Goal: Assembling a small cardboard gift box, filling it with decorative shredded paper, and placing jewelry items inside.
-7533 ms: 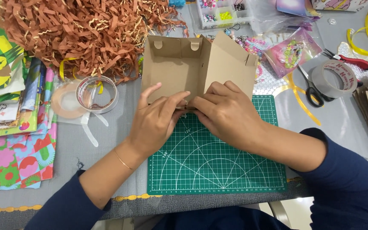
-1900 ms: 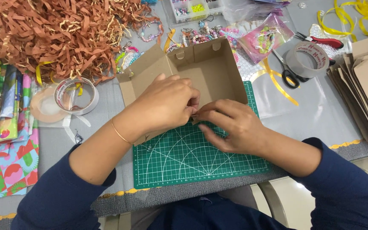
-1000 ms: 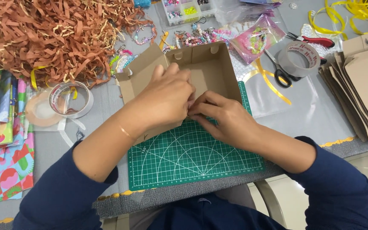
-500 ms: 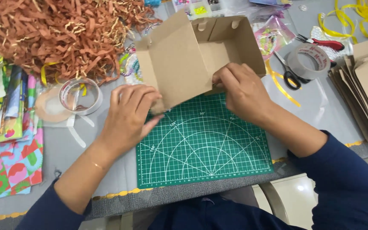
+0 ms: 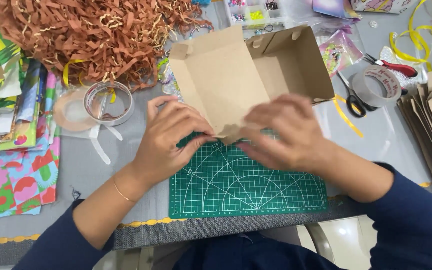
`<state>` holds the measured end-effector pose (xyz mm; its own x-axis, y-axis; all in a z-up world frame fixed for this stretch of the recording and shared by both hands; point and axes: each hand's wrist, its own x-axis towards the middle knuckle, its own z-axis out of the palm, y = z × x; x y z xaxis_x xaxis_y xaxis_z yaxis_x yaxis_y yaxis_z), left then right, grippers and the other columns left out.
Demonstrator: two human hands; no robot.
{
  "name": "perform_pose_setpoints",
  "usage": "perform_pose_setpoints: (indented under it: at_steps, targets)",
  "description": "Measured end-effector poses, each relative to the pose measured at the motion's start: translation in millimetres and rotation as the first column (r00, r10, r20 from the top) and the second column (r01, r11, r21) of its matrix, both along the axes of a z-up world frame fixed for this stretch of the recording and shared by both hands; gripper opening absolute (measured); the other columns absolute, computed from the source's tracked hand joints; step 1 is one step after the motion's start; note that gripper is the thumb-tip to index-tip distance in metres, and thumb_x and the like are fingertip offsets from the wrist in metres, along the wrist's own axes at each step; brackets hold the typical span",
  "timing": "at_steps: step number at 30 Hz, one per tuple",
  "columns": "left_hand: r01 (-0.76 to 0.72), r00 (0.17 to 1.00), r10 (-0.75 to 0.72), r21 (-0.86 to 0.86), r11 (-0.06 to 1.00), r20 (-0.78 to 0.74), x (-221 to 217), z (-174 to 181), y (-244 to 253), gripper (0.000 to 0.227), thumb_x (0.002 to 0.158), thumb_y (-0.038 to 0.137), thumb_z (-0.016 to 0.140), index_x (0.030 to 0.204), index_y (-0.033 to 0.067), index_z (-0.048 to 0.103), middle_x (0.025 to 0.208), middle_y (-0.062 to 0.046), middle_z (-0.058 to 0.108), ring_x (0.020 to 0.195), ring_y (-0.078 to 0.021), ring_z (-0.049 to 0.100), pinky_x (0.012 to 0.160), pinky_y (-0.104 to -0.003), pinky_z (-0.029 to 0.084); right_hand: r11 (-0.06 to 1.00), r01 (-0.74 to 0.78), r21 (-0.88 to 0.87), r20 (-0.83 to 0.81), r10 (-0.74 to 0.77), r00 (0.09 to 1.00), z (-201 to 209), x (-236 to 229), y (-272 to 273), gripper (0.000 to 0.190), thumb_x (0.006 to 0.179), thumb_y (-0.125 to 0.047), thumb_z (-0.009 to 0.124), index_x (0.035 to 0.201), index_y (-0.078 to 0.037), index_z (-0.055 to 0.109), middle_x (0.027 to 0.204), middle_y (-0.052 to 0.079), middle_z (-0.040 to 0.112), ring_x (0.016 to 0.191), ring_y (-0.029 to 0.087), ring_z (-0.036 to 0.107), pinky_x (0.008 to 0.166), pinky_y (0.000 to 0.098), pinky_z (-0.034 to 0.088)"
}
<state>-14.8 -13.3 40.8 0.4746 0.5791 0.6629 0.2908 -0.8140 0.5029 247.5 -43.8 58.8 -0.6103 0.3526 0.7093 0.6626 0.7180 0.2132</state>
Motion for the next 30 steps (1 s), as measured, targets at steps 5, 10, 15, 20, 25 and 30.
perform_pose_setpoints:
  at_steps: [5, 10, 15, 20, 25, 30]
  targets:
    - [-0.029, 0.984, 0.029, -0.003, 1.000, 0.175, 0.0, 2.3, -4.1, 0.015, 0.085, 0.012, 0.088, 0.092, 0.0138, 0.074, 0.083, 0.006, 0.076, 0.083, -0.0179, 0.070, 0.109, -0.048, 0.033, 0.962, -0.228, 0.148, -0.112, 0.246, 0.963, -1.7, -27.6, 6.1, 0.019, 0.097, -0.005, 0.070, 0.083, -0.017, 0.071, 0.081, 0.001, 0.071, 0.072, 0.017, 0.070, 0.086, 0.0371, 0.055]
    - [-0.035, 0.984, 0.029, 0.032, 0.999, 0.178, -0.1, 8.4, -4.8, 0.016, 0.083, 0.006, 0.088, 0.093, 0.0122, 0.077, 0.080, 0.003, 0.075, 0.078, -0.0186, 0.069, 0.108, -0.051, 0.031, 0.971, -0.223, 0.080, -0.208, 0.235, 0.949, -8.6, -31.8, 5.0, 0.013, 0.096, -0.004, 0.071, 0.089, -0.013, 0.077, 0.080, 0.003, 0.073, 0.071, 0.018, 0.071, 0.082, 0.0368, 0.057]
    - [0.000, 0.999, 0.008, 0.164, 0.987, -0.052, -4.1, 5.6, -3.0, 0.006, 0.095, 0.012, 0.079, 0.099, 0.0152, 0.077, 0.091, 0.005, 0.075, 0.083, -0.0124, 0.068, 0.110, -0.049, 0.028, 0.946, -0.325, 0.002, -0.001, 0.325, 0.946, -6.7, -23.9, 7.7, 0.017, 0.097, -0.008, 0.081, 0.109, -0.002, 0.069, 0.103, 0.012, 0.074, 0.083, 0.023, 0.069, 0.081, 0.0351, 0.056]
    - [-0.019, 0.996, 0.034, 0.169, 0.985, -0.086, -5.0, 6.1, -5.0, 0.008, 0.096, 0.015, 0.080, 0.101, 0.0141, 0.074, 0.092, 0.005, 0.077, 0.076, -0.0125, 0.070, 0.112, -0.049, 0.030, 0.960, -0.278, 0.044, 0.024, 0.277, 0.961, -9.4, -27.4, 9.2, 0.010, 0.098, -0.012, 0.080, 0.098, -0.006, 0.072, 0.096, 0.007, 0.072, 0.078, 0.018, 0.066, 0.067, 0.0285, 0.044]
    - [0.014, 0.991, 0.028, 0.305, 0.952, -0.134, -5.3, 8.5, -5.6, 0.006, 0.098, 0.009, 0.078, 0.097, 0.0120, 0.073, 0.084, 0.006, 0.076, 0.075, -0.0135, 0.069, 0.106, -0.051, 0.034, 0.918, -0.396, -0.028, -0.058, 0.394, 0.917, -17.3, -27.6, 7.4, 0.005, 0.098, 0.001, 0.071, 0.097, 0.002, 0.066, 0.101, 0.017, 0.072, 0.086, 0.028, 0.074, 0.067, 0.0303, 0.056]
    - [0.036, 0.991, -0.002, 0.253, 0.967, -0.132, -6.7, 10.0, -6.7, 0.007, 0.099, 0.006, 0.076, 0.100, 0.0114, 0.072, 0.085, 0.009, 0.077, 0.077, -0.0142, 0.072, 0.107, -0.052, 0.033, 0.888, -0.457, -0.053, -0.115, 0.449, 0.886, -22.6, -28.7, 6.3, 0.005, 0.096, 0.007, 0.069, 0.092, 0.008, 0.065, 0.103, 0.022, 0.071, 0.088, 0.033, 0.074, 0.070, 0.0339, 0.065]
